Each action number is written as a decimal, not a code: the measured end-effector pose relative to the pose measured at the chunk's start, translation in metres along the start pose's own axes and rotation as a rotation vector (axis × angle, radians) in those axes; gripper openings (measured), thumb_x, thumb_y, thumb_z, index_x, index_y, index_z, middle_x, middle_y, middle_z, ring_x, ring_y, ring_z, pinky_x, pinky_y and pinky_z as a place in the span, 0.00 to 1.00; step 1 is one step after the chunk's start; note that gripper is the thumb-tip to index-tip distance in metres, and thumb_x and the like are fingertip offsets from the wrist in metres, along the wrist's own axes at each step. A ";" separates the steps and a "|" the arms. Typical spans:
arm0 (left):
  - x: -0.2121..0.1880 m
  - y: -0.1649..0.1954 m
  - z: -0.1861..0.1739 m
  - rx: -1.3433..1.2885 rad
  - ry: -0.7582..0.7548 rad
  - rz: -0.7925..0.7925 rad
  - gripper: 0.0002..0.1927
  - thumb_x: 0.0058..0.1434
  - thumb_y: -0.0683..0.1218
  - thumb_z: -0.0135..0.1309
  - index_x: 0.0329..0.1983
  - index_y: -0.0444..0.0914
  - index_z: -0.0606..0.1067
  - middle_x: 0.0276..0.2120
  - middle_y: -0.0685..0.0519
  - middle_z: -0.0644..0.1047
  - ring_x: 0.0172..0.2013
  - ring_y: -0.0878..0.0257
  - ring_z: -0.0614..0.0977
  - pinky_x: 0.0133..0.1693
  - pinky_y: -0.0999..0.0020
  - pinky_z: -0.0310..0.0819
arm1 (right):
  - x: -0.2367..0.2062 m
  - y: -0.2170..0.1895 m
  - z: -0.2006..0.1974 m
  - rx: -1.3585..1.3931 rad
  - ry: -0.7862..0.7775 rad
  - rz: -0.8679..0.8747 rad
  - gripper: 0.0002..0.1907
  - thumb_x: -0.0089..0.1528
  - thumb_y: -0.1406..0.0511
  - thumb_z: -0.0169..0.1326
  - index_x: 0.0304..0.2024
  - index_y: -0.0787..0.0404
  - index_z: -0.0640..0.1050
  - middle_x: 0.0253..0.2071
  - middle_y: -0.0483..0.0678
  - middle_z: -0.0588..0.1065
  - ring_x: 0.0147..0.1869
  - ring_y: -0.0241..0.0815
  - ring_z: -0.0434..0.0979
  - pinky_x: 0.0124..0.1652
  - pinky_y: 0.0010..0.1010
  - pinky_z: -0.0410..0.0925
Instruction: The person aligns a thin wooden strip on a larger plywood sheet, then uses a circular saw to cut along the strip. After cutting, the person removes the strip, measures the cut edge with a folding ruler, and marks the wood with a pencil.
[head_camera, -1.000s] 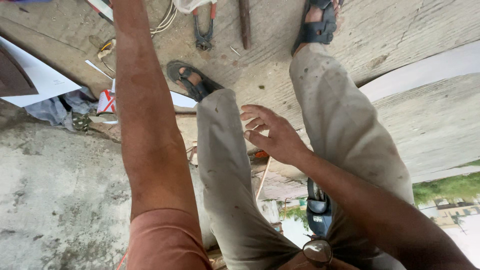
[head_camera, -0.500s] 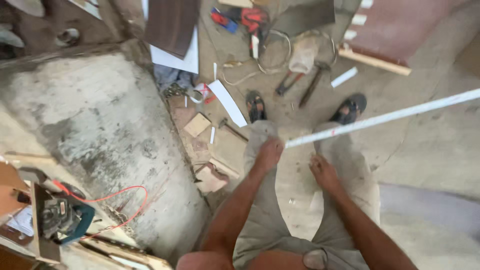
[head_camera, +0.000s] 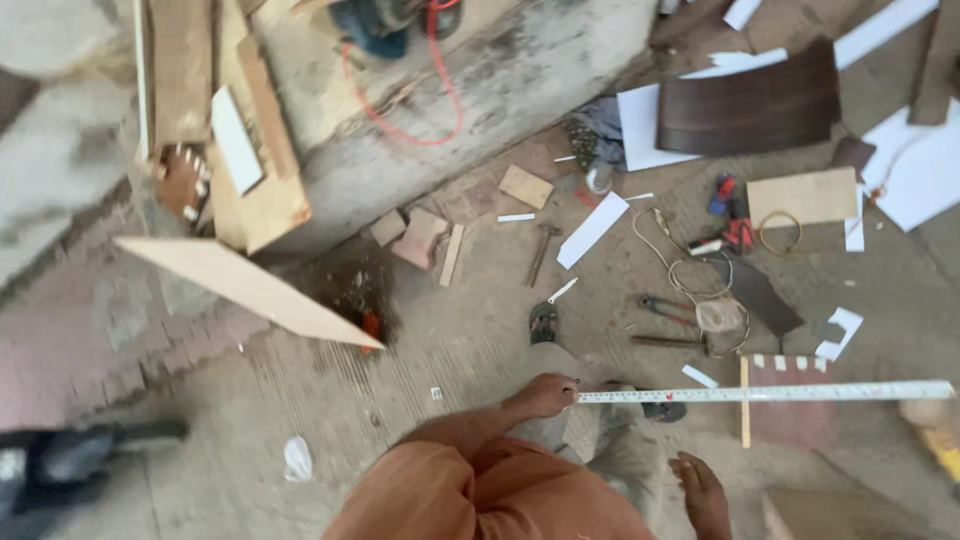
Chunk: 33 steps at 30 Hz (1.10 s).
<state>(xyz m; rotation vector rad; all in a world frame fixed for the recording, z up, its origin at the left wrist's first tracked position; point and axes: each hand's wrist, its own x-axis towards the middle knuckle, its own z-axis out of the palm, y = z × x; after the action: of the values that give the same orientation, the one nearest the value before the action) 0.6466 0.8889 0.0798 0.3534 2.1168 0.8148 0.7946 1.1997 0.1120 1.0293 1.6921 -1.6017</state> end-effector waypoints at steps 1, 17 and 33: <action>-0.008 0.001 -0.002 -0.042 -0.018 0.031 0.14 0.65 0.52 0.49 0.40 0.39 0.79 0.39 0.42 0.80 0.43 0.42 0.81 0.45 0.48 0.72 | -0.007 -0.010 0.013 0.042 -0.005 -0.063 0.26 0.70 0.56 0.45 0.64 0.66 0.73 0.57 0.59 0.79 0.61 0.53 0.78 0.57 0.45 0.69; -0.101 -0.063 -0.175 -0.703 0.394 -0.001 0.17 0.64 0.54 0.55 0.46 0.38 0.82 0.39 0.45 0.83 0.38 0.57 0.81 0.42 0.59 0.75 | -0.005 -0.272 0.344 0.391 -0.447 -0.803 0.20 0.76 0.60 0.40 0.65 0.67 0.66 0.46 0.54 0.76 0.52 0.48 0.77 0.57 0.43 0.72; -0.184 -0.177 -0.270 -0.822 0.870 -0.078 0.26 0.63 0.55 0.58 0.59 0.36 0.76 0.52 0.46 0.81 0.49 0.59 0.81 0.52 0.64 0.74 | 0.024 -0.350 0.445 0.046 -0.532 -0.735 0.13 0.75 0.62 0.43 0.50 0.64 0.74 0.29 0.46 0.73 0.31 0.35 0.70 0.33 0.27 0.66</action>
<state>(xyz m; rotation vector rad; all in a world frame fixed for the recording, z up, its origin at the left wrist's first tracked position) 0.5552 0.5481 0.1960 -0.6247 2.2455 1.9206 0.4459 0.7701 0.2327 -0.0732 1.7272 -2.1131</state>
